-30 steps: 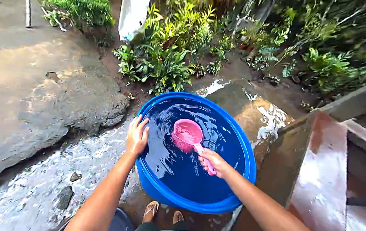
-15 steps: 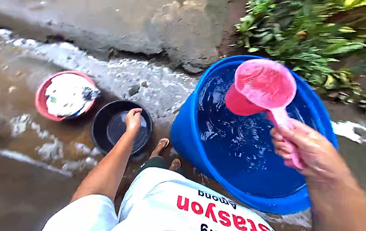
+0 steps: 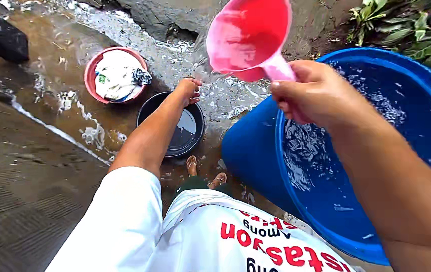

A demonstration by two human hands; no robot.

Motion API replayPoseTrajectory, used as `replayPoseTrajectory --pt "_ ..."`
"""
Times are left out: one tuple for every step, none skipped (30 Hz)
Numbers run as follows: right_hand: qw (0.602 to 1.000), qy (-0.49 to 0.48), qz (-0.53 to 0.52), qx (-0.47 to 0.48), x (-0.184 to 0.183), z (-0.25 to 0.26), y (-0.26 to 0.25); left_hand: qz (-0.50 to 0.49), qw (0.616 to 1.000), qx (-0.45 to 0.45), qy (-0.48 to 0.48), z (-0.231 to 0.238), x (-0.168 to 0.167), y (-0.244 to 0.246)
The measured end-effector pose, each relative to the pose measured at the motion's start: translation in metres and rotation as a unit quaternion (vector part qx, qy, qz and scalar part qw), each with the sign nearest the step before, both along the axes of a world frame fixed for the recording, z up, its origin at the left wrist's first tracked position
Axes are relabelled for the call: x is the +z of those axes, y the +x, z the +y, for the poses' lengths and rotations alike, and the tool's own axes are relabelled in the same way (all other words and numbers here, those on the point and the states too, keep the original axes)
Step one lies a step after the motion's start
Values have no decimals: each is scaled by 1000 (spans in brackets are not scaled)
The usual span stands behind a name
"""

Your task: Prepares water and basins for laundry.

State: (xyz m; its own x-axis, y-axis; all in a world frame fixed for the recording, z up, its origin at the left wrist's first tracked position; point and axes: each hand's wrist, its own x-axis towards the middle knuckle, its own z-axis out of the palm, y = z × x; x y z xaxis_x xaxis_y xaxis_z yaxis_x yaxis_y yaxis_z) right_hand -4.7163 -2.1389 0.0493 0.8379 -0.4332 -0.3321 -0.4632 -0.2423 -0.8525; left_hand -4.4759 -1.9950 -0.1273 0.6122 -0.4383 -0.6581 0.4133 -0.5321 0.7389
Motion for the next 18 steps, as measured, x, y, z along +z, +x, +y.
replayPoseTrajectory --pt "999 -45 26 14 -12 6 18 -2 1000 -7 23 1 -10 10" --pt "994 -88 52 27 -24 11 36 -12 999 -24 45 3 -22 20" --pt "988 -129 73 38 -37 15 52 -30 996 -35 73 7 -34 30" --pt "981 -167 92 48 -48 20 68 -52 992 -42 102 10 -45 41" --pt "972 -199 111 57 -57 25 82 -60 988 -55 129 13 -54 53" --pt "963 -228 129 63 -64 30 96 -63 984 -66 156 14 -61 66" --pt "953 -254 149 69 -71 36 109 -53 982 -64 168 14 -68 76" --pt "944 -276 165 76 -77 42 119 -38 984 -52 166 14 -75 84" --pt "935 -296 176 82 -83 48 129 -27 986 -39 159 14 -81 91" --pt "927 -314 183 89 -87 55 137 -20 987 -26 154 12 -85 96" --pt "918 -335 189 98 -93 61 144 -20 988 -22 150 10 -88 101" --pt "910 -355 188 107 -98 67 150 -28 989 -28 146 7 -90 106" --pt "900 -378 181 116 -105 72 156 -45 987 -50 146 5 -91 109" --pt "890 -406 168 123 -113 77 160 -72 982 -90 153 4 -89 111" --pt "877 -436 154 129 -121 81 163 -108 970 -135 170 3 -86 114" --pt "864 -465 138 133 -129 84 166 -134 959 -172 181 2 -87 118" --pt "854 -485 127 138 -135 87 169 -140 958 -180 175 4 -92 122" --pt "847 -496 123 144 -138 88 172 -142 962 -172 158 6 -99 127"
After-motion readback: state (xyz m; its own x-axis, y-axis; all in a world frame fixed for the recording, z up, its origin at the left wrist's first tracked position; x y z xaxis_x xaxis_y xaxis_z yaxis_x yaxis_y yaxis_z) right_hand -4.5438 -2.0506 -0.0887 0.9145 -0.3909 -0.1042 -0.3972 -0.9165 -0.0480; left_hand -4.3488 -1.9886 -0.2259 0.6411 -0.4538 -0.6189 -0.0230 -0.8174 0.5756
